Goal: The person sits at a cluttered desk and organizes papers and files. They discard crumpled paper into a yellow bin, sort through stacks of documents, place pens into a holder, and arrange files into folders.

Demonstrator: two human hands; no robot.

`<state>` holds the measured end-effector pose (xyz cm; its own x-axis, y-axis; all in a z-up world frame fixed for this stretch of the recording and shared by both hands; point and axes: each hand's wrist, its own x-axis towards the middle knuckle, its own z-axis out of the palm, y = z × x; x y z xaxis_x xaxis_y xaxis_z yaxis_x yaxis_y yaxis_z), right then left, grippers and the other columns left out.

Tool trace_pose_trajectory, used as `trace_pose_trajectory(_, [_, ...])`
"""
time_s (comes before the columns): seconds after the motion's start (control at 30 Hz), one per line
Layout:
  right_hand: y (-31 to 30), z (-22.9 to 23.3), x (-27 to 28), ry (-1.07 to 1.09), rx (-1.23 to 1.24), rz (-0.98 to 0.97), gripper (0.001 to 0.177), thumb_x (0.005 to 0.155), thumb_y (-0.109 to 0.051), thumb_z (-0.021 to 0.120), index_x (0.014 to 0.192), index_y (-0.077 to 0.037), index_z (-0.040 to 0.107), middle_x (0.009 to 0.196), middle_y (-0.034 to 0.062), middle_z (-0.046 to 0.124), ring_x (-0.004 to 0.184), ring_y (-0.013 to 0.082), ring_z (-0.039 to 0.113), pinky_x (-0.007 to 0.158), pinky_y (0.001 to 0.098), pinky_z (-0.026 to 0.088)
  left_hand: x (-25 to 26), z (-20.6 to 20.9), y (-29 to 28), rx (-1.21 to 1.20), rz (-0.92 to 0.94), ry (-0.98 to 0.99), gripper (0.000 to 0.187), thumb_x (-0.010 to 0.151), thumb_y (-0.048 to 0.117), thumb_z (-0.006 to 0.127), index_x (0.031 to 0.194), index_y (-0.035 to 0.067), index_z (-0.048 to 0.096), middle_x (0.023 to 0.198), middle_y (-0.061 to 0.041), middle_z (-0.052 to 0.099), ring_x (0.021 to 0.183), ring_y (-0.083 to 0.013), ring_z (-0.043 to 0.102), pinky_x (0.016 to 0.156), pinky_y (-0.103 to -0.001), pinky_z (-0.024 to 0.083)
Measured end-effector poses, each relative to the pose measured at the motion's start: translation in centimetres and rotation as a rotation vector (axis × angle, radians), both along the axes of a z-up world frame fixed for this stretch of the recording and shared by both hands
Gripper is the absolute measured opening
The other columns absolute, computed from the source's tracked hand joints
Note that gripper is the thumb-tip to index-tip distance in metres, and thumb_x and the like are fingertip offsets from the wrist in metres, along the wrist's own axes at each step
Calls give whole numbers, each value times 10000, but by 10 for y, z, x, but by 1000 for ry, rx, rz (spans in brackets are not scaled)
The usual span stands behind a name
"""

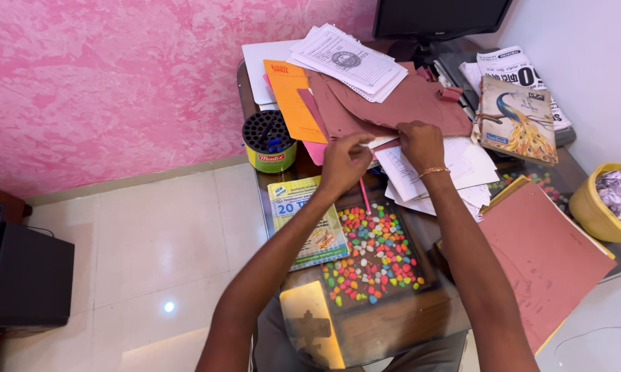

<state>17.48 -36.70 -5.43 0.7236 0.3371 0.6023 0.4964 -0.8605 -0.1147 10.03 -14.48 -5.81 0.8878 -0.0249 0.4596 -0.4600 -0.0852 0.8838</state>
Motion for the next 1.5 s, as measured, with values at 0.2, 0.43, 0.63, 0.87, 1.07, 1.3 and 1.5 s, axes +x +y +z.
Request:
trace_pose_trajectory(0.2, [30,32,-64,-99,135,88,167,856,-80,682,997,-40,761,804,164,687,729,364,681,657,466,537,-22,-26,-16,-92,-39,241,520,944,196,723,1415,35,570,1187,-186,764,1043,-218,764,889,-320,605])
trace_pose_trajectory(0.43, [71,46,-155,150,343,208,194,895,-125,734,1049,-8,752,899,186,738,774,316,742,683,377,580,-95,-35,-9,-489,-411,374,1083,863,55,739,1672,167,28,1535,-252,456,1330,-333,546,1053,-428,497])
trace_pose_trajectory(0.63, [82,32,-209,396,622,200,199,927,-145,747,1062,1,757,907,112,794,818,143,773,728,271,607,-146,-42,5,-641,-396,322,1045,817,-65,732,1609,157,86,1425,-223,521,1197,-272,639,960,-406,589])
trace_pose_trajectory(0.87, [59,18,-253,339,683,225,187,943,-148,736,1094,-40,763,1008,112,790,916,205,753,810,307,590,-174,-67,18,-565,-32,422,414,952,16,663,1331,-86,528,1081,-155,733,919,-230,769,788,-362,660])
trace_pose_trajectory(1.07, [10,-12,-250,28,195,8,571,764,-256,844,1266,-52,664,1256,201,657,1213,402,582,1053,504,443,-193,-56,65,-294,278,138,500,956,53,682,1425,-47,540,961,-139,791,825,-207,741,749,-290,587])
trace_pose_trajectory(1.3, [0,-71,-271,146,96,-162,758,736,-468,866,1353,-101,622,1269,206,620,1196,395,573,1038,569,399,-226,-41,69,220,671,-287,651,887,33,723,1476,12,448,1446,-319,529,1317,-426,563,1044,-420,526])
trace_pose_trajectory(1.5, [11,-58,-294,289,120,-187,807,703,-506,861,1362,-110,617,1345,199,612,1200,416,561,956,567,447,-268,-63,47,319,606,-202,712,784,14,764,1452,35,517,1457,-353,437,1356,-523,444,1097,-511,412])
